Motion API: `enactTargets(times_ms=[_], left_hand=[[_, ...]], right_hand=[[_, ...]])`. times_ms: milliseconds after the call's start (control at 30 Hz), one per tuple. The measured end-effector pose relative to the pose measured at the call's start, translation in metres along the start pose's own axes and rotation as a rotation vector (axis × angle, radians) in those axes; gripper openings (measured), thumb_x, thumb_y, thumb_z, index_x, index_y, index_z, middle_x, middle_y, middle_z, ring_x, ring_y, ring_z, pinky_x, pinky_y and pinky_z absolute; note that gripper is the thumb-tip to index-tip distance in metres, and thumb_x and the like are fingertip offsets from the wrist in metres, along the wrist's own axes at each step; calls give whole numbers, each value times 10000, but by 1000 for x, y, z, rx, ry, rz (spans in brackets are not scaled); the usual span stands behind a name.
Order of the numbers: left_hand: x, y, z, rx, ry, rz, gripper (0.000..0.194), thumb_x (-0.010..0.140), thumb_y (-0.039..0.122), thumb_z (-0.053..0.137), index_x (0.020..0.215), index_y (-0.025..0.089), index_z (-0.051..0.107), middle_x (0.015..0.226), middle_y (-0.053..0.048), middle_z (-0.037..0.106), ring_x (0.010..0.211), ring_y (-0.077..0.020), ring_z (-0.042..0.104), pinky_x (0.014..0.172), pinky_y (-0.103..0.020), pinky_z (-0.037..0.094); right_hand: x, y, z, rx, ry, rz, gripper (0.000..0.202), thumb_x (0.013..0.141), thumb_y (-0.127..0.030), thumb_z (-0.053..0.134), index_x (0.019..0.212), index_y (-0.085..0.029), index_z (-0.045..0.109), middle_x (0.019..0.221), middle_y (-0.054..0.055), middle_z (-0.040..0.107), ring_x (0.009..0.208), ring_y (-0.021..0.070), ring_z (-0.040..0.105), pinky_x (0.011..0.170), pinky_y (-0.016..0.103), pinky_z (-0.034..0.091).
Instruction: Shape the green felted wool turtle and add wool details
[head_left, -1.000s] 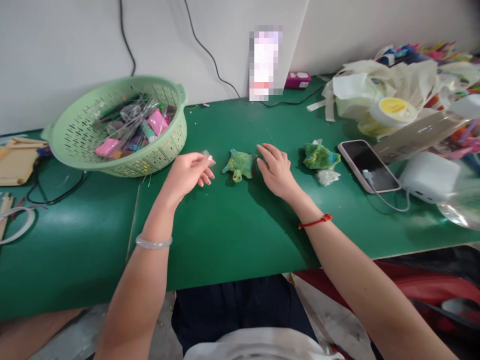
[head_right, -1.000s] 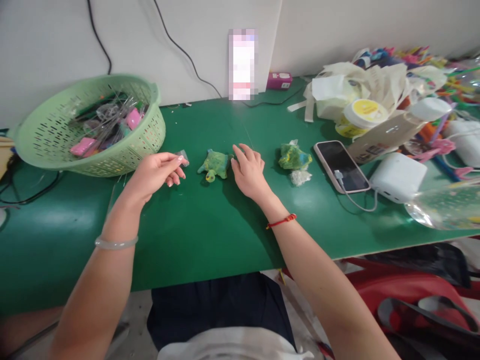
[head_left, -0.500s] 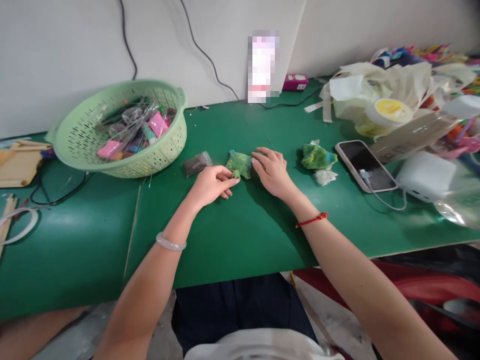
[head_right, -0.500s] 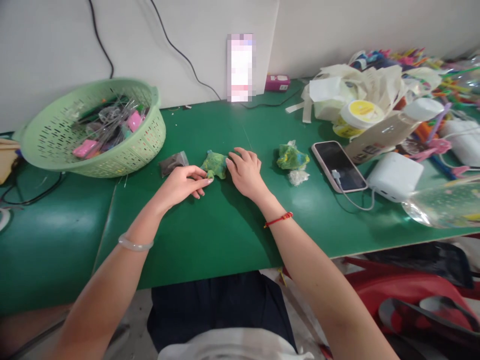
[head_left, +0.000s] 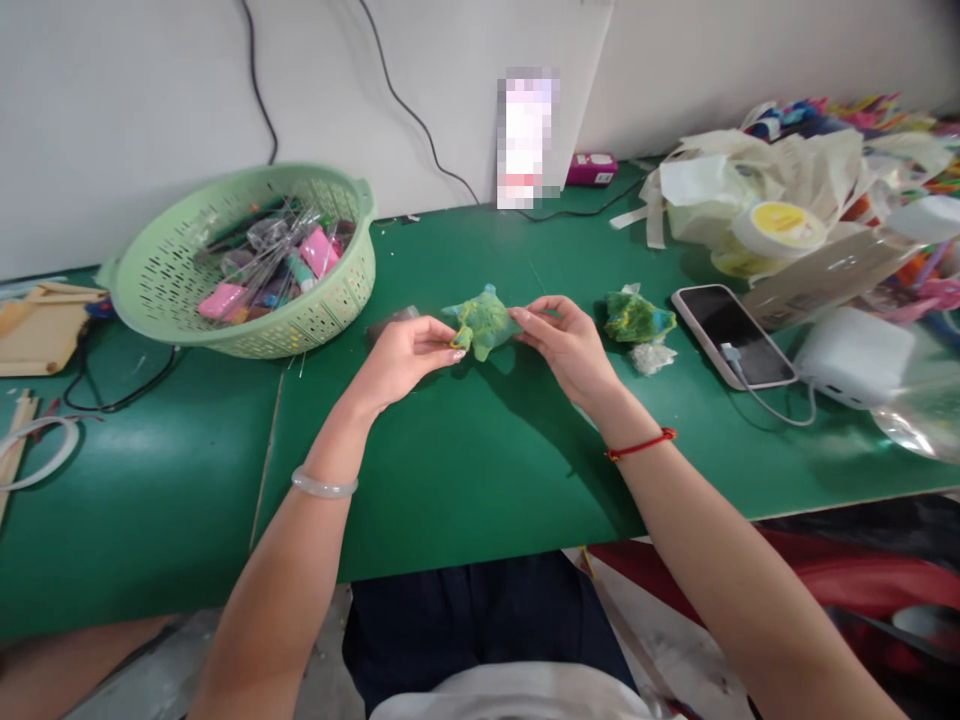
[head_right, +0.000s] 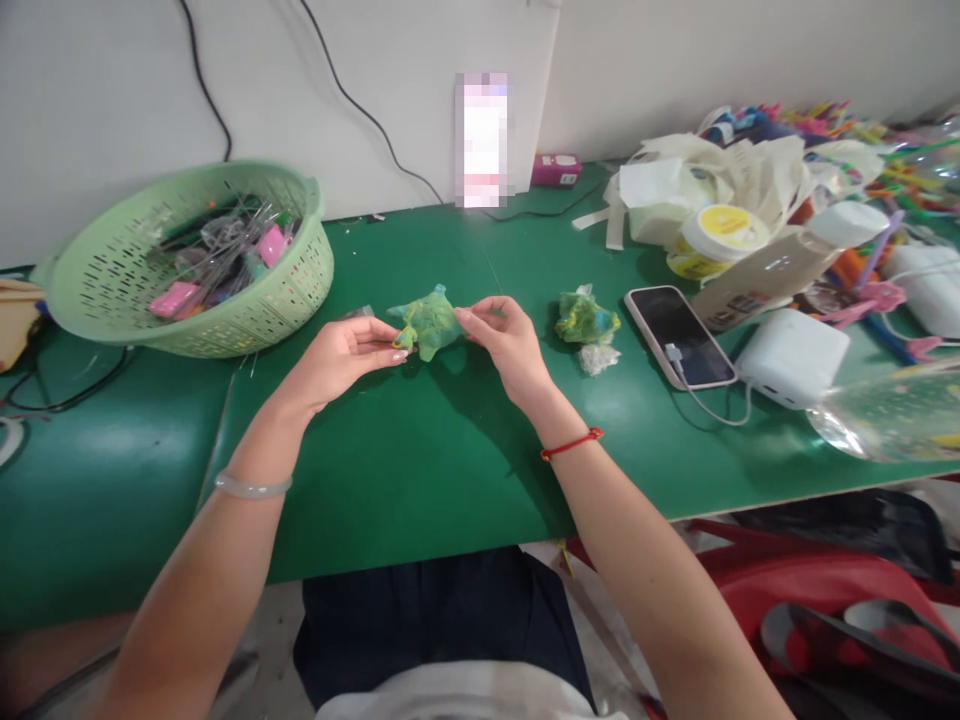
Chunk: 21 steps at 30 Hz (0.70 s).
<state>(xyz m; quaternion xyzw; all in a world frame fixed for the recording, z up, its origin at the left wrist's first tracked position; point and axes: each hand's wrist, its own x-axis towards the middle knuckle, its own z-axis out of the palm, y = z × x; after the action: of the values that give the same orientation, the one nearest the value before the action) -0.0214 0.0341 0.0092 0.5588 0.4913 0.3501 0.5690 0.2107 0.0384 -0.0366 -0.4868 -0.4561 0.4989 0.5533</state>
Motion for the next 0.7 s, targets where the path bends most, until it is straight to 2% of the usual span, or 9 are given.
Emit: enactTargets(times_ms=[100,200,300,400,533,700], left_hand=[[-2,3,0,-8,-5,1,268,689,224,919,877,157,740,932,-55,802,939,-196,752,987,-395,590],[-3,5,0,-63,-11,-14,296,674,240,935,877,153,738,948,-62,807,960,-197,753,1005,-400,585],[-4,5,-2,-114,-28,-17,332,664,263,950,899,149,745,969,-70,811,984,-199,753,1031,-410,575],[-4,4,-6,-150,-21,-2,362,649,269,964,906,149,739,973,-63,807,993,-195,751,1045,-413,568],[-3,3,-7,-187,-15,4,408,612,235,986,913,156,721,984,-41,793,989,-180,741,1041,-395,565],[-2,2,-3,-228,-17,15,396,658,398,978,860,148,747,917,-33,776,912,-152,726,985,-353,580]], right_hand=[[-2,-1,0,143,-28,58,520,624,-464,972,923,-275,591,1026,8,782,1025,186,742,944,366,616],[0,-2,-1,213,-21,127,524,576,-441,994,964,-286,677,1029,2,789,1030,194,748,931,365,630],[-1,-6,-1,241,-92,194,482,592,-442,983,990,-278,766,1069,23,797,1008,196,749,908,361,634],[-3,-9,-1,259,-179,234,416,635,-413,971,973,-263,780,1023,16,797,936,170,744,848,333,630],[-4,-9,-1,302,-153,261,431,589,-383,998,916,-261,745,861,-21,763,775,143,706,717,304,614],[-4,-7,-1,311,-159,245,424,618,-387,986,940,-269,737,889,-23,762,789,149,708,734,318,608]])
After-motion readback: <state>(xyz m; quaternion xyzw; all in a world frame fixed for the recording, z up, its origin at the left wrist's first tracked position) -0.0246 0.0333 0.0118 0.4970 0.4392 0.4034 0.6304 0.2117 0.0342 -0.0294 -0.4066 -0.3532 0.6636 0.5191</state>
